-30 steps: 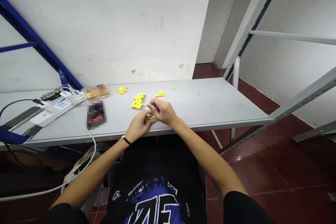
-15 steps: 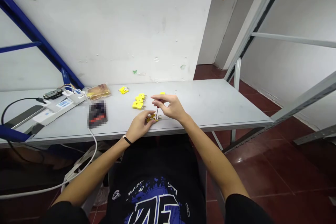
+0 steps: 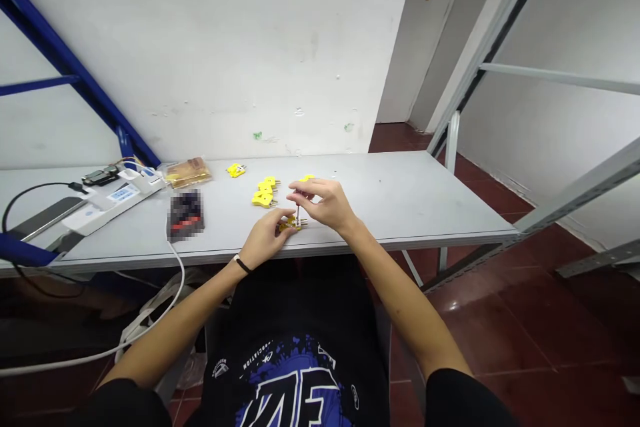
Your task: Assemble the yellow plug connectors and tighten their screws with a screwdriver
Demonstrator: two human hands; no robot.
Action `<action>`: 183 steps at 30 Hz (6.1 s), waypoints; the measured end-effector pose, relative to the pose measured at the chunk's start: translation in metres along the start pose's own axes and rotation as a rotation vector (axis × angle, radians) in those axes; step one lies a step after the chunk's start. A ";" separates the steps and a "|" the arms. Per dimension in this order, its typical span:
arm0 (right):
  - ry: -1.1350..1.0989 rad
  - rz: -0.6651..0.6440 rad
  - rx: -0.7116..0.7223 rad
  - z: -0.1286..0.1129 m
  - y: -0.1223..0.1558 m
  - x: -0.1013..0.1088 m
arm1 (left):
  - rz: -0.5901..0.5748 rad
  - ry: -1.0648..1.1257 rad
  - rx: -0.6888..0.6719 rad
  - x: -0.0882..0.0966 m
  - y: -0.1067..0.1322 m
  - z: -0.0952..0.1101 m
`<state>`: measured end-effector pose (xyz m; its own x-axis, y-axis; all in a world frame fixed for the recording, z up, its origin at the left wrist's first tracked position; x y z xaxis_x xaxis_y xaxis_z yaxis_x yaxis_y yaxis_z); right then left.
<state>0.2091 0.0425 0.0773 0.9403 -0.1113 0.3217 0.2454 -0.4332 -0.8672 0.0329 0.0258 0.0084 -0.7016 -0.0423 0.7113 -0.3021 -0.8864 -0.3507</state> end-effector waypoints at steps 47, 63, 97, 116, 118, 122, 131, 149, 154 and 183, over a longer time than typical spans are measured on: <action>-0.152 -0.132 0.010 -0.006 0.001 -0.005 | 0.003 -0.010 -0.006 -0.001 0.001 0.000; -0.066 -0.040 -0.006 -0.007 -0.002 -0.002 | 0.007 -0.015 -0.010 0.000 0.001 0.001; -0.110 -0.071 0.039 -0.008 0.000 -0.006 | 0.001 -0.005 -0.009 -0.001 0.000 0.000; 0.172 -0.039 0.092 -0.012 0.001 -0.005 | -0.003 -0.013 -0.004 0.000 0.000 0.001; 0.054 -0.115 0.090 -0.013 0.000 -0.005 | 0.000 -0.012 -0.001 0.000 0.000 0.001; -0.030 -0.052 0.060 -0.010 -0.002 0.000 | 0.000 -0.008 -0.007 0.000 0.000 0.001; -0.026 -0.177 0.134 -0.018 -0.003 0.000 | -0.003 -0.014 0.000 0.000 0.000 0.001; 0.022 -0.115 -0.188 -0.012 -0.005 0.008 | -0.008 -0.035 -0.005 -0.001 -0.001 0.002; 0.150 -0.127 -0.268 -0.011 -0.003 0.004 | -0.005 -0.047 0.001 -0.001 -0.001 0.002; 0.614 -0.578 -0.769 0.204 -0.002 0.034 | 0.000 -0.052 -0.050 0.001 0.003 0.006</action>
<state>0.2887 0.2217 0.0127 0.4079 -0.0439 0.9120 0.1957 -0.9714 -0.1343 0.0353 0.0203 0.0115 -0.6673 -0.0677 0.7417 -0.3348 -0.8623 -0.3799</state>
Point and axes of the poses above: each hand's wrist, its own y-axis away from the middle knuckle, its own x-axis out of the back of the hand, z = x × y, the point moved 4 cm from there along -y, towards the middle knuckle, and after that the axes turned 6 degrees about x, right-handed, at the moved point
